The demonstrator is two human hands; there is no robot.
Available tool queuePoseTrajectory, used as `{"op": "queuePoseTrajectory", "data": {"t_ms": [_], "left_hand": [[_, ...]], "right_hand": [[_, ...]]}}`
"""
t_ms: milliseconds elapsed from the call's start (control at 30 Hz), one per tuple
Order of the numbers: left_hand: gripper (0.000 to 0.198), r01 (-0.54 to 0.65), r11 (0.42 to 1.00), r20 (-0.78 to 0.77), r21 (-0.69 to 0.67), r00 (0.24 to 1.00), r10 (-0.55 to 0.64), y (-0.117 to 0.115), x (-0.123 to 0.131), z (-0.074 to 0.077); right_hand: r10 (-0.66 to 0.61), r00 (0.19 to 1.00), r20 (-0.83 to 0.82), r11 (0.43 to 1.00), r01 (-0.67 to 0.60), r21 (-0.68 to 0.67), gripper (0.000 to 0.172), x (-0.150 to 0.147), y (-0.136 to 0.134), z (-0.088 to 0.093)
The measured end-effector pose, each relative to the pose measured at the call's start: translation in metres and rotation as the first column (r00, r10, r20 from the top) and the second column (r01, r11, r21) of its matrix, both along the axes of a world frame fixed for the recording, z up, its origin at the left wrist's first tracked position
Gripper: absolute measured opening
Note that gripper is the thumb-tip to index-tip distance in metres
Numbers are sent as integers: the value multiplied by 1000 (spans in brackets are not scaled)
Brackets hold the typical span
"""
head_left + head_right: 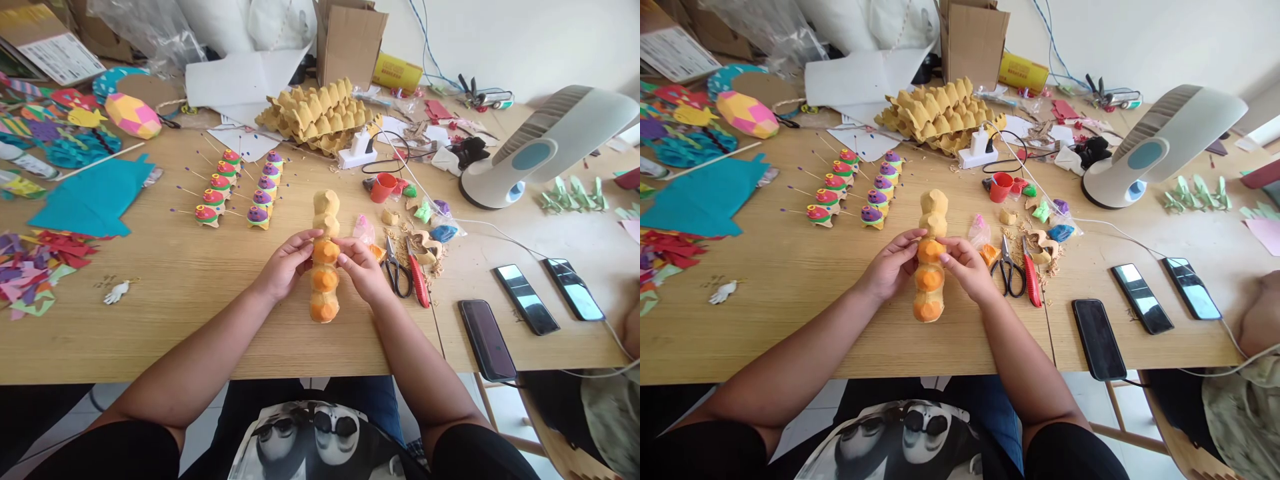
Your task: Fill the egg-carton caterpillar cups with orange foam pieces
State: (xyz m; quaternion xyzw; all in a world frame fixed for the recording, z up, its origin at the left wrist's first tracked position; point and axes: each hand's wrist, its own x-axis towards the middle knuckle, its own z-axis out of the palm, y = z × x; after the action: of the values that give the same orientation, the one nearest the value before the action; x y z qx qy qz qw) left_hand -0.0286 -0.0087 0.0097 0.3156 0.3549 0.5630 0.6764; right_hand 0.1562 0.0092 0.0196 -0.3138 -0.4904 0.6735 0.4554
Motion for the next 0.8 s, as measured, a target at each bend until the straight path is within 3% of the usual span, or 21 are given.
{"op": "queuePoseTrajectory", "data": {"t_ms": [100,200,467,800], "left_hand": [[27,-17,1000,41,7,999,17,-1,1,1],[31,-9,1000,71,-4,997,10,-2,2,2],[37,61,997,73,-38,996,-58,-5,4,7],[37,111,993,17,-45,994,-111,-5,6,-3]], "right_hand": [[-47,999,-1,999,47,-1,28,-3,-2,0],[-19,999,-30,1000,18,-9,31,-6,-5,0],[-21,971,-238,959,-47,-278,42,-9,-9,5],[-77,945,-319,926,-51,-374,39,-14,-12,7]]}}
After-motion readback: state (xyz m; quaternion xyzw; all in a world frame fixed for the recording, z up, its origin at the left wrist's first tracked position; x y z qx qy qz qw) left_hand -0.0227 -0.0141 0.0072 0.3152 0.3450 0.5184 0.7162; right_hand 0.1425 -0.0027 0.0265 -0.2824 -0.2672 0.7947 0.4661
